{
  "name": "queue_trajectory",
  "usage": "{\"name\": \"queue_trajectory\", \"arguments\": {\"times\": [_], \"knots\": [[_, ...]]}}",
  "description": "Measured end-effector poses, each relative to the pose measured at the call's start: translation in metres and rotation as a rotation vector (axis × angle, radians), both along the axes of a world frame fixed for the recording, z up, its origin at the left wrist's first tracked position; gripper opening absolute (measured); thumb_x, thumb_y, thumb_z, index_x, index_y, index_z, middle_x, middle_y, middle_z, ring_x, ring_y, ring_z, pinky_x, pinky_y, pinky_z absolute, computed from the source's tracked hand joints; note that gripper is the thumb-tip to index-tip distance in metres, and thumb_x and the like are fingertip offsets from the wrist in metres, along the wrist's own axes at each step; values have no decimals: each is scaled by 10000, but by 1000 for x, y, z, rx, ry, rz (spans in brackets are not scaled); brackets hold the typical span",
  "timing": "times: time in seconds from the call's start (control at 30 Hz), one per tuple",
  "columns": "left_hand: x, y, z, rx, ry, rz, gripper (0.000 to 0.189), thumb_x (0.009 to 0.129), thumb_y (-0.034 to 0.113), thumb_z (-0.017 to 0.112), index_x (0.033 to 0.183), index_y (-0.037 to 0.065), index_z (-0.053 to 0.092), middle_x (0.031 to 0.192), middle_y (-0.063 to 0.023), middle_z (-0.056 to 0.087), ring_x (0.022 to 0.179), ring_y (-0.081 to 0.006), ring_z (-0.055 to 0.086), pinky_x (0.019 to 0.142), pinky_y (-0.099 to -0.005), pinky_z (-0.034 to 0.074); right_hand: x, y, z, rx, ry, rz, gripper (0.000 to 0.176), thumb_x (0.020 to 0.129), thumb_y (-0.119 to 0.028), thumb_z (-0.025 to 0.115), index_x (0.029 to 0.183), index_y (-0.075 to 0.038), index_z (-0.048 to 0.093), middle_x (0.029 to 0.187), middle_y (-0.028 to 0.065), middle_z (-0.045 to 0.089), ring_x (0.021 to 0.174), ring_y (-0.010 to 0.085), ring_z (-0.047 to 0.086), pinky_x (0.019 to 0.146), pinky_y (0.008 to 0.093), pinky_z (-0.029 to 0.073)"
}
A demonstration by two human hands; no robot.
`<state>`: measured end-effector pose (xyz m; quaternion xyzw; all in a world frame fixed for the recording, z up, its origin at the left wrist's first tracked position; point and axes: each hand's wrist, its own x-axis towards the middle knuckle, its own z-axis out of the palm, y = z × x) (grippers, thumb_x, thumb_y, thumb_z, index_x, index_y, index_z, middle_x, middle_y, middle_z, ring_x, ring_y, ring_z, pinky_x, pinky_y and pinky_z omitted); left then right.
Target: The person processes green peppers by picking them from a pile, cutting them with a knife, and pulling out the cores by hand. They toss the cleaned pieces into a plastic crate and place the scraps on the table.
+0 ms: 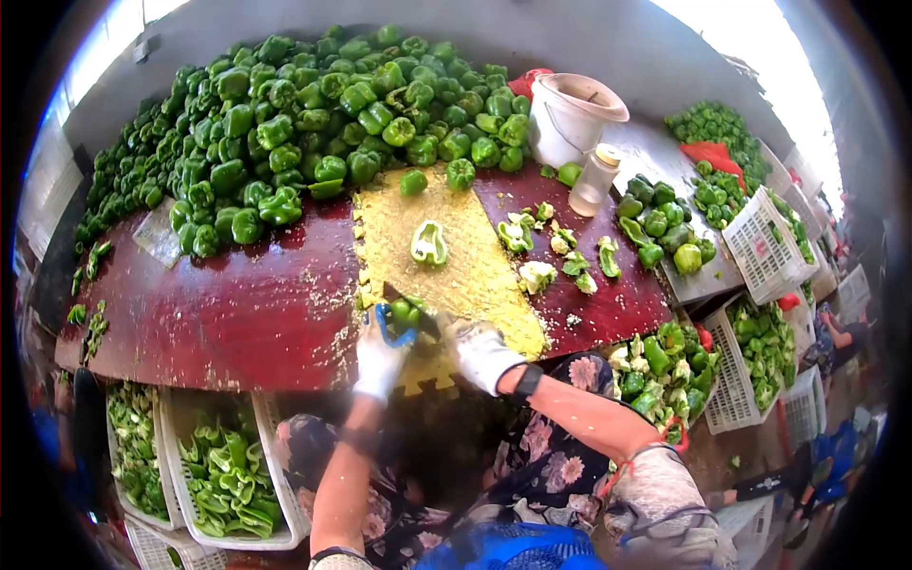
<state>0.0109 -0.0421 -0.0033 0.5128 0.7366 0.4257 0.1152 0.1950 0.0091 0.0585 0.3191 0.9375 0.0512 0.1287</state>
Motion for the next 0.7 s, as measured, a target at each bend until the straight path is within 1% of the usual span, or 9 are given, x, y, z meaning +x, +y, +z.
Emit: {"name": "queue_trajectory", "arguments": {"times": [0.03, 0.13, 0.27, 0.33, 0.47, 0.5, 0.53, 0.63, 0.7], "knots": [[2, -2, 14, -13, 48, 15, 590, 717, 210, 850, 1190, 35, 542, 1100, -197, 658, 1008, -376, 648, 881, -442, 521, -3, -5, 8, 31, -39, 21, 627, 973, -118, 418, 1523, 75, 186, 1326, 225, 575, 1022, 263, 683, 734, 367, 592], [2, 1, 12, 20, -23, 56, 686, 747, 257, 838, 1309, 24, 519, 1163, -224, 642, 1069, -383, 632, 921, -435, 513, -10, 1, 6, -192, 86, -89, 614, 978, -129, 415, 1518, 72, 204, 1298, 220, 606, 1023, 282, 686, 760, 394, 587], [-6, 14, -9, -70, 61, 6, 867, 754, 335, 826, 1468, 88, 399, 1290, -276, 567, 1185, -411, 569, 1006, -453, 473, -18, 7, 7, -88, 219, -1, 552, 956, -130, 434, 1467, 56, 336, 1032, 205, 708, 880, 312, 718, 702, 409, 576], [-7, 15, -9, -195, 95, -49, 876, 765, 306, 814, 1502, 137, 371, 1431, -300, 449, 1341, -402, 449, 1098, -415, 413, -29, 16, -13, -77, 280, -44, 429, 912, -156, 512, 1300, 27, 503, 966, 192, 718, 809, 315, 723, 642, 450, 569], [-3, 20, -14, -172, 202, -39, 845, 769, 278, 815, 1490, 132, 399, 1440, -285, 452, 1335, -407, 456, 1097, -430, 408, -10, 10, -34, -216, 618, -259, 429, 937, -185, 498, 1307, 33, 478, 953, 234, 700, 872, 391, 696, 770, 469, 555], [-4, 21, -27, 37, 402, 51, 745, 766, 217, 834, 1408, 87, 480, 1320, -184, 582, 1128, -339, 615, 972, -390, 504, -5, 13, -26, -435, 474, -349, 520, 956, -212, 490, 1392, 54, 393, 1038, 256, 679, 940, 413, 672, 860, 455, 536], [-11, 25, -35, 31, 407, 62, 745, 766, 217, 834, 1408, 87, 480, 1320, -184, 582, 1128, -339, 615, 972, -390, 504, -2, 14, -26, -539, 385, -394, 633, 973, -271, 476, 1481, 47, 272, 1175, 275, 634, 955, 412, 662, 895, 465, 521], [-15, 26, -28, 356, -854, -90, 520, 841, 29, 767, 1315, 57, 555, 1176, -20, 618, 1014, -120, 596, 887, -253, 509, 11, 6, 11, -683, 304, -491, 712, 1005, -364, 419, 1556, -20, 128, 1313, 291, 562, 1078, 400, 622, 968, 461, 483], [-24, 22, -18, 342, -1069, -129, 401, 887, 112, 745, 1255, 63, 592, 1118, -20, 650, 1000, -141, 628, 856, -283, 538, 30, 20, -11, -589, 313, -481, 685, 1008, -387, 435, 1542, -24, 206, 1416, 245, 502, 1213, 346, 563, 1013, 424, 468]]}}
